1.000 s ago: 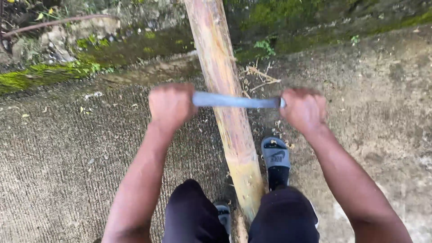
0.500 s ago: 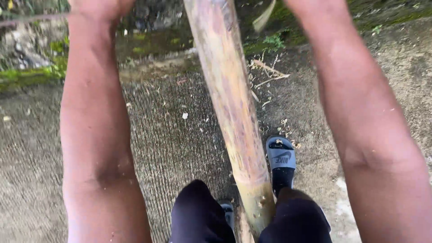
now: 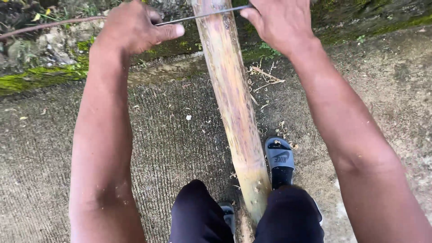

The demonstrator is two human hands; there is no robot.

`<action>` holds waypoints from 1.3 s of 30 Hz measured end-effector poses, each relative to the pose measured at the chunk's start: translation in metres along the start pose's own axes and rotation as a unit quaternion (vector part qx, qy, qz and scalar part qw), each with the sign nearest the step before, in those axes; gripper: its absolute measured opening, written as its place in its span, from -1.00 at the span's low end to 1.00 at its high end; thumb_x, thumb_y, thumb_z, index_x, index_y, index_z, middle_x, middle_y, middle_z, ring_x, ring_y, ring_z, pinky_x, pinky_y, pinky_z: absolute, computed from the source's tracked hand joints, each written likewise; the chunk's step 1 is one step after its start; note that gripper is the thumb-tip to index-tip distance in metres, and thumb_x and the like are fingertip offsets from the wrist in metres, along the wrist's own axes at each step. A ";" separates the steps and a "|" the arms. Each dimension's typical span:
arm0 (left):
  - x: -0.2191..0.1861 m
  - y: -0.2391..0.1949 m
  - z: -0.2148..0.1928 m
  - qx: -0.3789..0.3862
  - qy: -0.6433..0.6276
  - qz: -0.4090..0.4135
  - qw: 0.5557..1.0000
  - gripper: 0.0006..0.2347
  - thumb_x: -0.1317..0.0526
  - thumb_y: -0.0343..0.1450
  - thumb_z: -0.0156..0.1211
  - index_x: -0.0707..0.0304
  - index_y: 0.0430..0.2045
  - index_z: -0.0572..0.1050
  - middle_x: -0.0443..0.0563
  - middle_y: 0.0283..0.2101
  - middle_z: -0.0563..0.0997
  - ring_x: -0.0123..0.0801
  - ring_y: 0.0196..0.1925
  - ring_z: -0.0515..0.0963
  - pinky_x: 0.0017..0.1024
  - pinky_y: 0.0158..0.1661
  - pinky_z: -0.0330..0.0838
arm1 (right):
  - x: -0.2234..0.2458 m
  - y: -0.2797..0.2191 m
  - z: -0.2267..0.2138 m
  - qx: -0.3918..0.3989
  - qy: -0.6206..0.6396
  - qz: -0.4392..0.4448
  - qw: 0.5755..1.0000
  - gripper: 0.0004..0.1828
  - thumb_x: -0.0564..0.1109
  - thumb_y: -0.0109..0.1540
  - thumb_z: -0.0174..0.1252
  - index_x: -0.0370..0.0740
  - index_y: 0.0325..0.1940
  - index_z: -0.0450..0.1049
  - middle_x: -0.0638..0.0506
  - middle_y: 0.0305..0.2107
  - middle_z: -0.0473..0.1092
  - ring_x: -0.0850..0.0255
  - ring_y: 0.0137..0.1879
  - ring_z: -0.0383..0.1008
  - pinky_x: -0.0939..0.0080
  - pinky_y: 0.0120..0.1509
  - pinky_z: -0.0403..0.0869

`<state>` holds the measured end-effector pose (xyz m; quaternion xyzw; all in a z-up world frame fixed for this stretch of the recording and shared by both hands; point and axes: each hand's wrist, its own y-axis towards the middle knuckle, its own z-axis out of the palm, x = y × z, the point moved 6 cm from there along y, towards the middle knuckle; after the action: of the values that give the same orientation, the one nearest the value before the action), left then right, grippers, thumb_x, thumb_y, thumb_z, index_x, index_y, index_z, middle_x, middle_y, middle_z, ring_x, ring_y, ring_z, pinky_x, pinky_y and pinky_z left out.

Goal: Shave the outer layer of a bamboo pole using a drawknife.

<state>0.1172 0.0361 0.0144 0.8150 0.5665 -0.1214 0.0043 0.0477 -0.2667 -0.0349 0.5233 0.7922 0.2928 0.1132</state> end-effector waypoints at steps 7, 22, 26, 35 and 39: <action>-0.043 -0.032 0.009 -0.184 0.238 0.133 0.944 -0.38 -0.47 0.51 -0.05 -0.04 -0.73 0.50 -0.23 -0.76 0.33 -0.43 -0.75 0.29 -0.25 -0.59 0.23 | -0.005 -0.027 0.013 0.133 0.069 0.074 0.986 -0.26 0.52 0.38 0.09 -0.15 -0.50 0.47 -0.03 -0.65 0.38 0.02 -0.54 0.42 -0.09 -0.35 0.38; -0.125 -0.170 0.075 -0.201 0.125 0.140 0.961 -0.39 -0.46 0.48 -0.17 -0.05 -0.82 0.30 -0.30 -0.77 0.24 -0.58 -0.80 0.13 -0.45 -0.76 0.04 | 0.032 -0.182 -0.027 0.086 0.067 0.034 0.993 -0.20 0.60 0.42 -0.24 0.05 -0.66 0.19 0.24 -0.75 0.09 0.36 -0.68 0.04 0.19 -0.60 0.09; -0.142 -0.212 0.097 -0.143 0.079 0.113 0.980 -0.41 -0.40 0.45 -0.07 0.01 -0.84 0.32 -0.21 -0.76 0.31 -0.50 -0.80 0.23 -0.39 -0.77 0.12 | 0.046 -0.231 -0.036 0.118 0.094 0.037 0.988 -0.24 0.55 0.36 -0.19 0.06 -0.73 0.20 0.23 -0.83 0.08 0.32 -0.75 0.01 0.16 -0.67 0.04; -0.134 -0.208 0.097 -0.148 0.052 0.111 0.981 -0.46 -0.33 0.44 0.04 -0.02 -0.87 0.29 -0.18 -0.79 0.29 -0.45 -0.81 0.22 -0.35 -0.78 0.04 | 0.046 -0.213 -0.041 0.142 0.095 0.026 0.985 -0.20 0.62 0.32 -0.27 0.02 -0.70 0.18 0.21 -0.76 0.09 0.35 -0.66 0.02 0.18 -0.58 0.09; -0.097 -0.104 0.051 -0.260 0.161 0.174 0.936 -0.40 -0.44 0.47 -0.02 -0.09 -0.86 0.28 -0.29 -0.78 0.21 -0.54 -0.79 0.11 -0.44 -0.75 -0.03 | -0.001 -0.123 0.003 0.087 0.032 0.025 0.995 -0.15 0.64 0.40 -0.31 0.03 -0.69 0.18 0.21 -0.78 0.09 0.30 -0.66 0.06 0.16 -0.57 0.07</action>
<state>-0.0210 -0.0235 -0.0019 0.8797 0.4211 0.1659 0.1458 -0.0441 -0.3009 -0.1086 0.5414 0.8045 0.2420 0.0339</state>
